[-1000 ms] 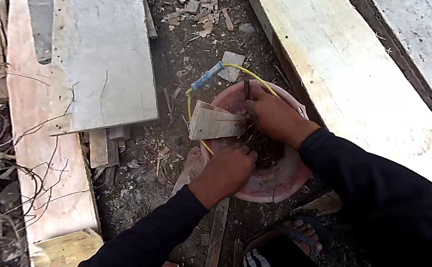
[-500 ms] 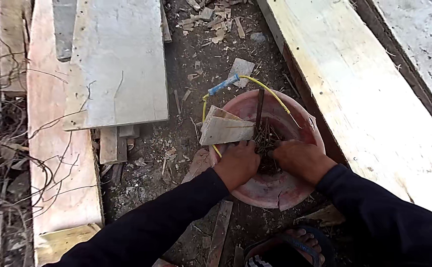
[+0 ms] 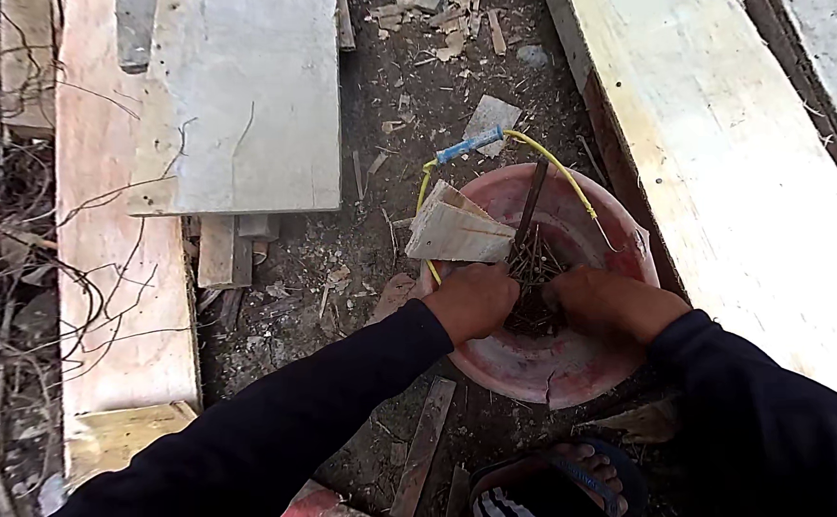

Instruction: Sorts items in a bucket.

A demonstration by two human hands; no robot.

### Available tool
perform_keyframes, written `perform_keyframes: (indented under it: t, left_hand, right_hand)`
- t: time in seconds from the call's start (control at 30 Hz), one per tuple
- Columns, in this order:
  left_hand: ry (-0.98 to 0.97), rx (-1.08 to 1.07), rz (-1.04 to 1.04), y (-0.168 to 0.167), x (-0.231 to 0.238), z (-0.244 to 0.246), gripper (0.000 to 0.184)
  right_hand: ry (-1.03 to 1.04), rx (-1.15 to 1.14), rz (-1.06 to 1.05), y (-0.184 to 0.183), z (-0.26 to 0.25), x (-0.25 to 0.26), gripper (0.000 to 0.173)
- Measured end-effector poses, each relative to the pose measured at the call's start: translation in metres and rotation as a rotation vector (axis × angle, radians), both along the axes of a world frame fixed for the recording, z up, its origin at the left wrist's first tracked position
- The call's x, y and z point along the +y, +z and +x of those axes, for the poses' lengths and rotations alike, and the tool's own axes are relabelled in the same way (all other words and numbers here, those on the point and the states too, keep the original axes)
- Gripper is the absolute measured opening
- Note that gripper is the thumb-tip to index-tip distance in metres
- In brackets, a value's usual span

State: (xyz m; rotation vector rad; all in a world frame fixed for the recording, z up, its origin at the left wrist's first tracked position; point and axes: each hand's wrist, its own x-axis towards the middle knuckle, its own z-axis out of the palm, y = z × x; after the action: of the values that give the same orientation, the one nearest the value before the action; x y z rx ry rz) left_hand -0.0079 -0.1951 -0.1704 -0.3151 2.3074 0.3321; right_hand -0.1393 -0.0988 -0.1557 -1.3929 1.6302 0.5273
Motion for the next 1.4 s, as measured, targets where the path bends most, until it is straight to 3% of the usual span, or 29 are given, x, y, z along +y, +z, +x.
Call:
perform_keyframes:
  t: [0.13, 0.23, 0.37, 0.5, 0.77, 0.9, 1.07, 1.17, 1.3, 1.4]
  left_hand:
    - [0.010, 0.016, 0.020, -0.002, 0.000, -0.002, 0.020]
    - [0.010, 0.037, 0.036, -0.002, -0.001, -0.002, 0.017]
    - [0.043, 0.043, 0.096, -0.002, -0.006, -0.003, 0.016]
    - [0.106, 0.026, 0.169, -0.002, -0.014, -0.005, 0.018]
    - [0.195, 0.025, 0.327, 0.009, -0.019, -0.003, 0.025]
    - [0.198, 0.053, 0.295, 0.006, -0.017, -0.003, 0.024]
    - [0.177, 0.041, 0.251, 0.003, -0.017, -0.004, 0.029]
    - [0.202, 0.034, 0.227, 0.004, -0.016, -0.005, 0.027]
    - [0.221, 0.045, 0.244, 0.004, -0.015, -0.007, 0.023]
    - [0.218, 0.040, 0.261, 0.005, -0.016, -0.006, 0.022]
  right_hand:
    - [-0.048, -0.041, -0.060, -0.004, -0.008, -0.001, 0.008]
    - [-0.196, -0.133, -0.134, -0.010, -0.017, 0.000, 0.011]
    - [-0.443, -0.320, -0.081, -0.002, -0.022, -0.001, 0.014]
    - [-0.534, -0.463, -0.060, -0.003, -0.025, 0.000, 0.017]
    - [-0.774, -0.563, -0.128, -0.005, -0.024, 0.006, 0.012]
    - [-0.734, -0.319, -0.222, -0.007, -0.018, 0.002, 0.014]
    - [-0.544, 0.011, -0.369, -0.011, -0.006, 0.003, 0.021]
    - [-0.454, 0.028, -0.417, -0.017, 0.009, 0.017, 0.006]
    - [-0.346, 0.136, -0.167, -0.028, 0.027, 0.014, 0.012]
    - [-0.301, 0.161, -0.130, -0.029, 0.034, 0.009, 0.013]
